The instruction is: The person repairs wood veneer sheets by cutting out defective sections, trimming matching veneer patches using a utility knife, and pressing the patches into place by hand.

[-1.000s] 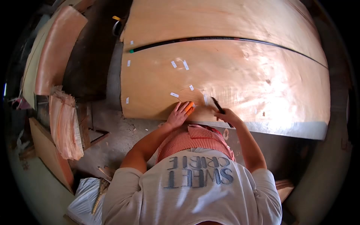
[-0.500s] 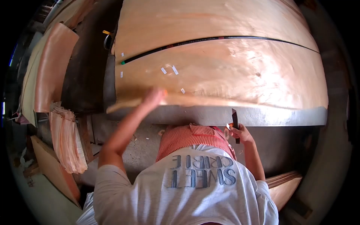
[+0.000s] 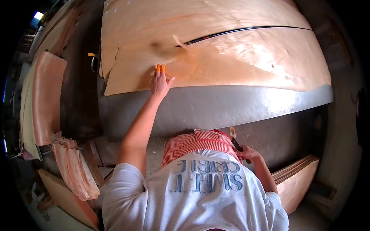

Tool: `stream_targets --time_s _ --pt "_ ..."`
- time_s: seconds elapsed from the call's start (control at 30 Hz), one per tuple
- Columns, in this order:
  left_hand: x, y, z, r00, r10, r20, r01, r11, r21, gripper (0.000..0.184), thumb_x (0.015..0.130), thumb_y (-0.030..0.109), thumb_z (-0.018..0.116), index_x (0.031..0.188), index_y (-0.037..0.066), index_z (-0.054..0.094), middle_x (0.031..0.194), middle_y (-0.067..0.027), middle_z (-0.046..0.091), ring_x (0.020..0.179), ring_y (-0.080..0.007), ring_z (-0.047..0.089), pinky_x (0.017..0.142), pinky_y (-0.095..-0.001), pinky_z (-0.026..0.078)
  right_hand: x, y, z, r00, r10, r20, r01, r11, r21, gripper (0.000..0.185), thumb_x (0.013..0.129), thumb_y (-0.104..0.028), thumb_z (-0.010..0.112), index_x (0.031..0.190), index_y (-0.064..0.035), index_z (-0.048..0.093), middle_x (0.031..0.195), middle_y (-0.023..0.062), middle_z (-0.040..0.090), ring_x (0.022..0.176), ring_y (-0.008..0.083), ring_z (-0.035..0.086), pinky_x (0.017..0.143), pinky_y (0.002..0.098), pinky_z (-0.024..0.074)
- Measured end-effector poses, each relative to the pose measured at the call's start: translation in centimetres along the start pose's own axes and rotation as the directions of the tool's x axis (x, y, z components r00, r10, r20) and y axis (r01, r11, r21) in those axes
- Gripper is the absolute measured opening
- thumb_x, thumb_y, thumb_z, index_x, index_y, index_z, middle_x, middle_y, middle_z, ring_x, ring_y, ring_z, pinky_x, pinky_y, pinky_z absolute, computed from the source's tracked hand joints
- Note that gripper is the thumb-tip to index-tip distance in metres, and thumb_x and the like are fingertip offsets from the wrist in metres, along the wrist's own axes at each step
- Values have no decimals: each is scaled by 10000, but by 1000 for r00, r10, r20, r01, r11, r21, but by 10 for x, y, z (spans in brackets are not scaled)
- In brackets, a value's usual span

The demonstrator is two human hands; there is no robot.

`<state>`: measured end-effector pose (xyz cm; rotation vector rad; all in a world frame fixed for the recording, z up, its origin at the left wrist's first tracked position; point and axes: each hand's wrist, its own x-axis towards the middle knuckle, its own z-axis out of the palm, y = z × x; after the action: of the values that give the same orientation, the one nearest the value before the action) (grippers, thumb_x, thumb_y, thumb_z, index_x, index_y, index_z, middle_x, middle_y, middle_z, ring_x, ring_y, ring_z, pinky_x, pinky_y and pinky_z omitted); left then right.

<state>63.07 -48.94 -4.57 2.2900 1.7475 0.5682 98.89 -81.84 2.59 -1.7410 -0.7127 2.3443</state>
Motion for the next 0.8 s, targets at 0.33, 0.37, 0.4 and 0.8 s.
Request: stream_targets --time_s 0.33,0.37,0.4,0.8 --pt "4 71 9 923 356 -146 -383 891 -244 513 793 260 585 1212 14 419 1249 -204 397 1106 -346 423 898 -397 371 -22 4 14 976 -60 -210 -22 930 -366 409 759 -426 628 836 -28 573 665 -25 496 572 90 447 481 245 355" --pt "-2 83 9 890 425 -168 -457 817 -351 439 801 232 579 1165 11 474 1175 -198 484 1037 -336 489 852 -372 415 -27 10 18 964 -114 -239 27 941 -338 436 755 -452 628 842 -27 578 654 -28 483 589 93 441 507 247 361" --pt "-10 88 18 893 450 2 -400 796 -454 370 813 231 566 1104 7 518 1048 -178 545 936 -306 540 782 -337 442 -32 13 20 964 -91 -251 21 964 -266 443 752 -461 629 844 -30 579 654 -24 483 603 92 442 517 249 361" --pt "-35 183 97 302 240 923 838 395 -377 587 853 552 383 1083 30 520 1002 -124 601 853 -184 606 659 -280 508 -21 64 -73 944 -244 -224 147 915 -376 661 703 -566 621 997 20 536 937 146 600 867 233 553 742 352 431"
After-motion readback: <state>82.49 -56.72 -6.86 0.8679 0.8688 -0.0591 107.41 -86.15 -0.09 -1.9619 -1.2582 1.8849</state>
